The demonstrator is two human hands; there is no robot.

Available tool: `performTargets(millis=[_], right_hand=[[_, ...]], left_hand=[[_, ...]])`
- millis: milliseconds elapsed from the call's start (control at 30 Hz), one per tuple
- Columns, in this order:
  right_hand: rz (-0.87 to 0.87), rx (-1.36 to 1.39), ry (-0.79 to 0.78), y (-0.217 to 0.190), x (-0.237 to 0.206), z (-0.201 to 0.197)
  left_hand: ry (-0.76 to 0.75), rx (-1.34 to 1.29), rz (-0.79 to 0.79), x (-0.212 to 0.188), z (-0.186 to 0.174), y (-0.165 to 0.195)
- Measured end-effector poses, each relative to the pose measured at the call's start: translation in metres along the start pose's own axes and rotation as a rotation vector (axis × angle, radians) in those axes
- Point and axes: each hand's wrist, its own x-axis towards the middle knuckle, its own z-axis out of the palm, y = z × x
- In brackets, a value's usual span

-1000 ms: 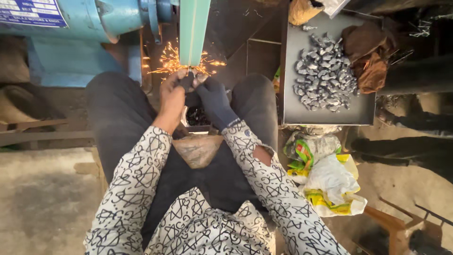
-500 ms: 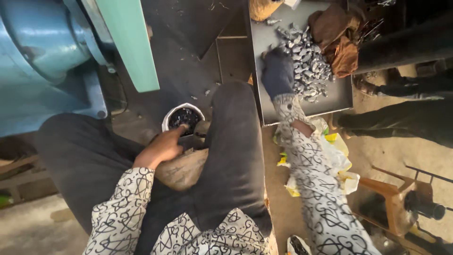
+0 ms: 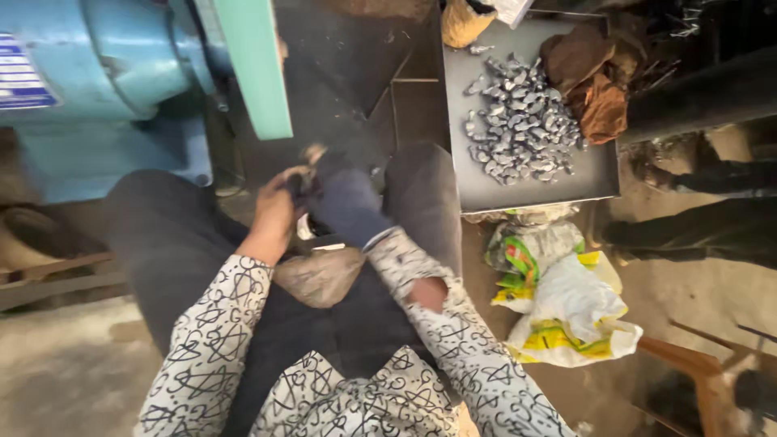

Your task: The person sits at a belt grinder and grinds small metal castings one at a time, holding each piece against the moving belt with sparks flying, then places the finished piece on a tray of completed parts and picks up the next rough casting from a container.

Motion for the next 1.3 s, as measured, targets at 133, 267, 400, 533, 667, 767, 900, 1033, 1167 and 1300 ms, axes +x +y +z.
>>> performTargets(millis=[133,267,400,533,667,767,900,1033,1167,1300], right_hand=[[0.168,0.055,-0.075,-0.003,-0.013,0.029],[-0.032,0.541,-0.144,0.021,-0.008,0.041],[0.541,1.338,-0.511,0.018,-0.015,0.055],[0.716,1.624,-0.62,0.003,-0.02,0.046],[0.759,1.675,-0.638,-0.015,-0.015,0.041],[0.808,1.667,-0.633,-0.022,-0.006,0.042],[0.814,1.746,-0.545,-0.015,0.015,0.045],[0.787,1.711,-0.443,-0.004,0.03,0.048],[0.782,2.046,-0.676,-0.002,0.047,0.056],[0.796,1.816,-0.499,-0.002,0.042,0.06]], left_hand=[[0.038,0.615,0.49,-0.026,-0.021,0.016],[-0.069,0.608,0.585,-0.028,-0.033,0.022],[-0.081,0.345,0.626,-0.016,-0.031,0.026],[-0.088,0.067,0.469,-0.019,-0.027,0.035],[0.092,0.011,0.054,-0.025,-0.022,0.044],[0.135,0.089,0.004,-0.021,-0.017,0.05],[-0.22,-0.236,-0.034,-0.02,-0.012,0.051],[-0.348,-0.231,0.065,-0.026,-0.01,0.049],[-0.193,-0.275,0.006,-0.012,-0.003,0.054],[-0.278,-0.306,0.015,-0.002,-0.003,0.059]])
